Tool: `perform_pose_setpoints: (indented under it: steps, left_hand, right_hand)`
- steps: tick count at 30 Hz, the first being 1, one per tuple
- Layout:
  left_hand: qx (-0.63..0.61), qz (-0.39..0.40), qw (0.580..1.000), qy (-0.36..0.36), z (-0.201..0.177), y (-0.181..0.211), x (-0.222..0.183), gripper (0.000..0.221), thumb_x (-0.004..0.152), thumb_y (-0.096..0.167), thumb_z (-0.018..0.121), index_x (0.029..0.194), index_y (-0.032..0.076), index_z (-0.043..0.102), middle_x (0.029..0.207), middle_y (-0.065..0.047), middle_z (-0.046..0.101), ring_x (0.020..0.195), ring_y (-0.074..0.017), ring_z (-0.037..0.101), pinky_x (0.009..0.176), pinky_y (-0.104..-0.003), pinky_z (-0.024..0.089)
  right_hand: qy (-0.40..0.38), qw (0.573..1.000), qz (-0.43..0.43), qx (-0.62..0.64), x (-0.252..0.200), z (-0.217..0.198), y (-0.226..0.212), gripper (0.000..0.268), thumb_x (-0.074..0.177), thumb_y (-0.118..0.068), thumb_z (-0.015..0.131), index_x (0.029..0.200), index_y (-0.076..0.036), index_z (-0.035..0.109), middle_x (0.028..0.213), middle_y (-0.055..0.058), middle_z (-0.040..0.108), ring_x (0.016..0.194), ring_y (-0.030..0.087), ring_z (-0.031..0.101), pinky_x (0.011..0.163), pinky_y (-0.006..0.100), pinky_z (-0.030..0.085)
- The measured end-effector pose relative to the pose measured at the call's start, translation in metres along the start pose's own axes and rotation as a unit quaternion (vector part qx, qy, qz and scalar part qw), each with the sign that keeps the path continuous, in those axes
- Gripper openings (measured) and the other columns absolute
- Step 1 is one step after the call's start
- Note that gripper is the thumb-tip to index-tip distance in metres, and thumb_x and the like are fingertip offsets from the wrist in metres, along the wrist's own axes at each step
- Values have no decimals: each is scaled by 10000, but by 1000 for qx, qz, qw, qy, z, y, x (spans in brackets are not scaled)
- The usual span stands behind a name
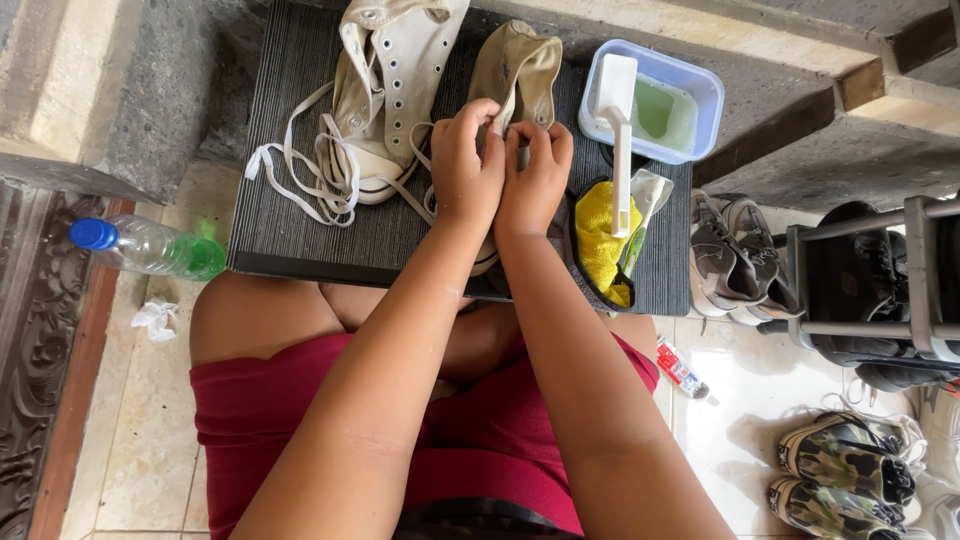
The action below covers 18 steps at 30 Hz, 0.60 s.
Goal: The person is untying and removing the laces from a pair of white high-top sneakers to adjust the tension.
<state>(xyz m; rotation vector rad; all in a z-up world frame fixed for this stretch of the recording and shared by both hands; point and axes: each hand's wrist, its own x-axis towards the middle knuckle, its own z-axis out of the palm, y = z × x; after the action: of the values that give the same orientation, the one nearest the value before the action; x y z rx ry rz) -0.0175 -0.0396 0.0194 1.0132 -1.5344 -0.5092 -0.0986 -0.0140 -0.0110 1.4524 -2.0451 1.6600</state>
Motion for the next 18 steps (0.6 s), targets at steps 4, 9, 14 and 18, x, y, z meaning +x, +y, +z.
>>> perform_pose_setpoints:
  steps: [4,9,14,18]
  left_hand:
    - [4,2,1000,5,3,-8,-1,177,954,101,658,1093,196,603,925,7,682,905,-226,623,738,-336,556]
    - [-12,-33,999,12,8,-13,-3,155,943,106,639,1073,158,573,906,-44,689,930,-248,628,668,-308,595]
    - [-14,-46,999,1,5,-7,-4,154,943,120,615,1091,143,576,964,-41,708,967,-227,620,713,-330,580]
    - [-22,-66,997,-15,2,-2,-4,144,961,151,617,1103,135,599,1016,-17,720,994,-201,628,723,-333,541]
  right_hand:
    - [10,1000,-9,-10,1,-1,-2,77,973,-143,726,1011,-137,659,1175,35,565,1079,282,672,834,389,629]
    - [17,999,-36,-5,1,-4,-6,117,982,-28,678,1015,-94,588,1298,122,503,1192,417,613,863,499,635]
    - [14,1000,2,9,-1,-4,-6,133,967,-14,649,1036,-108,586,1414,98,491,1282,337,571,948,457,552]
    - [-2,1000,3,31,-5,-16,-26,73,1045,-41,502,1047,-112,515,1539,99,491,1433,307,515,1032,403,494]
